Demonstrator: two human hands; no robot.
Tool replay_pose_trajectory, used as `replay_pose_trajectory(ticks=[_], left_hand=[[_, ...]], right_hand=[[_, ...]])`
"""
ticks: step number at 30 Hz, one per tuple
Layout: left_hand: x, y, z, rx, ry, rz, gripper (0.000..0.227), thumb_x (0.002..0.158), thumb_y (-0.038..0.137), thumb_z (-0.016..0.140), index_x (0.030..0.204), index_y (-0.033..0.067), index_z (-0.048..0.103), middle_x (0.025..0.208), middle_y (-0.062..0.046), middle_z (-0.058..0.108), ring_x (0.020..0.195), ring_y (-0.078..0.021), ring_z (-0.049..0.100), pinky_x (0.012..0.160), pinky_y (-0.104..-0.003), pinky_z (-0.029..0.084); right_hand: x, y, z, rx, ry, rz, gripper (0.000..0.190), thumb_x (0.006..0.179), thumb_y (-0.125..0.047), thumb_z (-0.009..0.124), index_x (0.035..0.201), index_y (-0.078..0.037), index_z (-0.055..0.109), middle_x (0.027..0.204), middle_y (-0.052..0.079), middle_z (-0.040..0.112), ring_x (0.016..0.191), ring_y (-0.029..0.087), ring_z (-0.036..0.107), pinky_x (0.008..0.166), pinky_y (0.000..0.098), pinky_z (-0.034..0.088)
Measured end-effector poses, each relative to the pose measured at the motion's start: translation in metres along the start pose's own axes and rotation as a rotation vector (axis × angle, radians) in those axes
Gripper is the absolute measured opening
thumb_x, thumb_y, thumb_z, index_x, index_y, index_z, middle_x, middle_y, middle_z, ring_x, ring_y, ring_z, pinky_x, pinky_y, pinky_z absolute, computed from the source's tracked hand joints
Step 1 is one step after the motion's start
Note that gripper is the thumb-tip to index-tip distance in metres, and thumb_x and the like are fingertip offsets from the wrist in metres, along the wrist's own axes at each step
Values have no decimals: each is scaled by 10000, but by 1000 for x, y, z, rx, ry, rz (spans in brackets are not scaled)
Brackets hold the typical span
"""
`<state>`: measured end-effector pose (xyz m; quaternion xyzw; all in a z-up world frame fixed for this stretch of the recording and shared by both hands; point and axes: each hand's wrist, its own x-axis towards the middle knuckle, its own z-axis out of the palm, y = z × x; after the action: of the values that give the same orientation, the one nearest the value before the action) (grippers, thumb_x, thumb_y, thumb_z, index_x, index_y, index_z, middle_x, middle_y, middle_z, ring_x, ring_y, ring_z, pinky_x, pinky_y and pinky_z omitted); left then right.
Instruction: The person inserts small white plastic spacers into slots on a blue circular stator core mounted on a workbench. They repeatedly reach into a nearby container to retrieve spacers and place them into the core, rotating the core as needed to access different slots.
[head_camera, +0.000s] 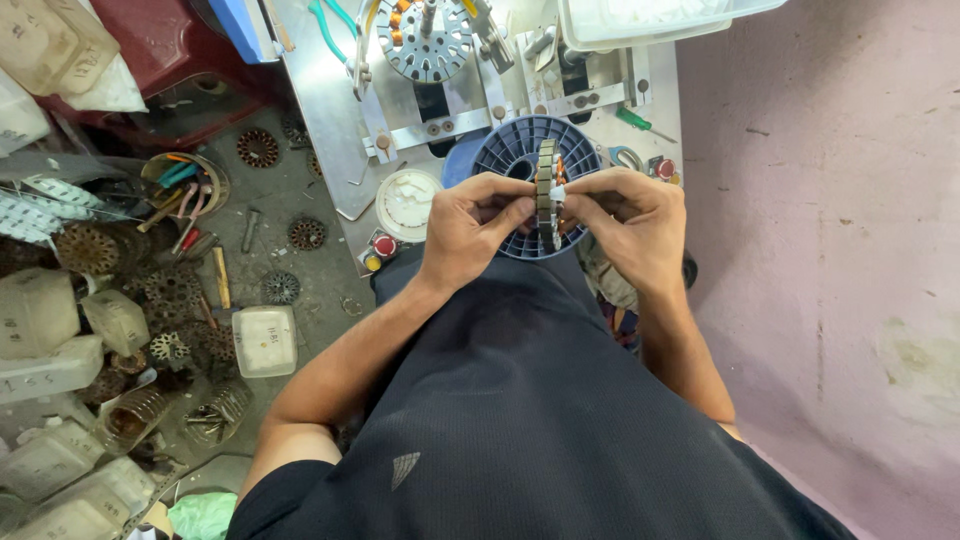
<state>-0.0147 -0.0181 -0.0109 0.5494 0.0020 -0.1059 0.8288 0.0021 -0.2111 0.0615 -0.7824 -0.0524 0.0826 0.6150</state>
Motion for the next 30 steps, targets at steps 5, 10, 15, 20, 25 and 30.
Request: replay_pose_trajectory(ticks=[5, 10, 15, 20, 25, 30], left_hand=[[-1, 2, 1, 79, 10, 88, 146, 968, 11, 731, 1108, -28, 737, 964, -112, 774, 831, -123, 756, 745, -246, 648], [5, 2, -4, 135, -12, 135, 133, 957, 24, 734, 1084, -12, 743, 946, -87, 775, 814, -115, 767, 721, -238, 650], [18, 5, -9, 120, -59, -2, 77, 897, 6, 729, 966, -16, 755, 818, -41, 763, 714, -88, 737, 633, -214, 596], [28, 9, -11, 196, -128, 15, 26, 846, -11, 719, 839, -13, 694, 752, -15, 712, 661, -52, 678, 589, -198, 546], [37, 12, -14, 77, -178, -66, 68, 825, -18, 713, 856, 5, 657, 767, -2, 680, 639, -46, 658, 564, -206, 567], [35, 10, -16, -12, -246, -45, 103, 858, -25, 715, 942, 1, 663, 829, -18, 671, 712, -60, 654, 615, -231, 613]], right_hand=[[10, 7, -4, -133, -57, -87, 150, 886, 72, 800, 1020, 13, 765, 958, 99, 741, 798, 123, 707, 673, 227, 586], [18, -4, -5, -254, -98, -96, 125, 866, 31, 828, 976, -11, 784, 893, 74, 759, 741, 104, 708, 632, 217, 558], [24, -15, -5, -370, -128, -140, 132, 841, -2, 847, 959, -27, 795, 896, 64, 766, 787, 110, 717, 687, 242, 559], [30, -28, -4, -464, -171, -143, 122, 830, -5, 829, 945, -8, 787, 885, 82, 764, 773, 120, 714, 636, 252, 528], [31, -29, -4, -543, -188, -148, 136, 809, 9, 795, 943, -13, 794, 892, 89, 769, 765, 128, 718, 583, 264, 527], [38, -13, -21, -461, -258, -184, 115, 885, 17, 785, 993, -20, 788, 935, 85, 769, 782, 116, 729, 677, 245, 599]])
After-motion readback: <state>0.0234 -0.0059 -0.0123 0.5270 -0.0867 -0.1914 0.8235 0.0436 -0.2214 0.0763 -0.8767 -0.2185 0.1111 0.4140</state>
